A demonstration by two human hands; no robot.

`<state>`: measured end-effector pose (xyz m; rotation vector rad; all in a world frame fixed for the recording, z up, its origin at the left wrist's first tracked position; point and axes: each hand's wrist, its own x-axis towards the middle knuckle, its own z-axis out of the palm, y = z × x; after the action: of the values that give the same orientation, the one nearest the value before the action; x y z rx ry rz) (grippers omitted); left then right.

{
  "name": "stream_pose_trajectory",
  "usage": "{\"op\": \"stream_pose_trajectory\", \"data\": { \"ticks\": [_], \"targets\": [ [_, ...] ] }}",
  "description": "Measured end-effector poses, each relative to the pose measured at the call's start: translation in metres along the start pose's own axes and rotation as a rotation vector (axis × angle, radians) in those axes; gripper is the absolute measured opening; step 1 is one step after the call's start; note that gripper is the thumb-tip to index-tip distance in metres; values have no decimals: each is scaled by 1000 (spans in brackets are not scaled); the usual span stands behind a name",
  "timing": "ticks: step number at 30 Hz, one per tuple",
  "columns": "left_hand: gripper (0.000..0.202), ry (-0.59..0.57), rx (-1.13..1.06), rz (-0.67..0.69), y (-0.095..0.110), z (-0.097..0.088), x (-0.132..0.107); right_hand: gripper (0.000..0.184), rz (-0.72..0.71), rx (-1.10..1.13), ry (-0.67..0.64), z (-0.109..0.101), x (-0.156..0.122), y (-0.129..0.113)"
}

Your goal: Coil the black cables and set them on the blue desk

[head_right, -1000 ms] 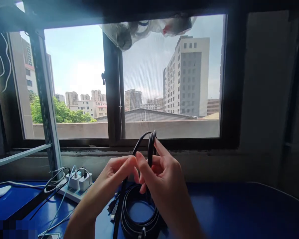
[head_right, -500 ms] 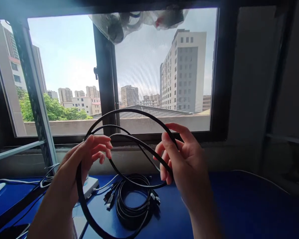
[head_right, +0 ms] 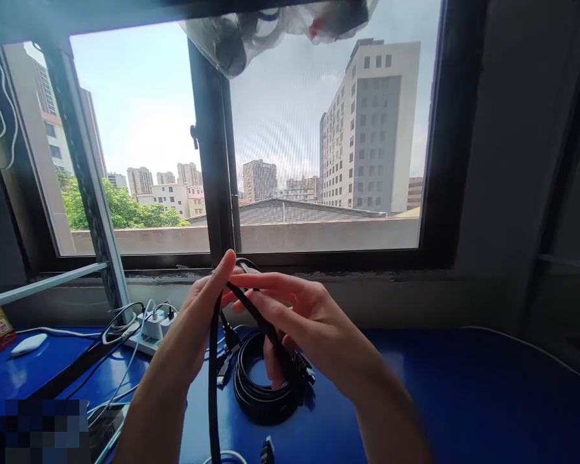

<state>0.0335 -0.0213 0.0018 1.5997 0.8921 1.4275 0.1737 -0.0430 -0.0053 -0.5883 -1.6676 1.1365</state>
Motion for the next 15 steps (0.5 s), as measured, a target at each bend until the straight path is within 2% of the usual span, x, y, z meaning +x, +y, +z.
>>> {"op": "stream_pose_trajectory", "data": {
  "ticks": [3, 6, 9, 12, 15],
  "targets": [
    [53, -62, -61, -21, -2, 2, 0, 38, -37, -88, 70, 4, 0, -1],
    [57, -148, -93, -28, -5, 5, 2, 43, -88, -239, 230, 6, 0, -2],
    [48, -161, -91, 24, -7, 9, 5, 35, -143, -354, 389, 7, 1, -1],
    [41, -235, -157, 27, -9, 13, 8, 31, -155, -364, 465, 4, 3, 2],
    [38, -328, -222, -68, -10, 15, 10, 36, -135, -332, 571, -2, 7, 7]
  ]
}}
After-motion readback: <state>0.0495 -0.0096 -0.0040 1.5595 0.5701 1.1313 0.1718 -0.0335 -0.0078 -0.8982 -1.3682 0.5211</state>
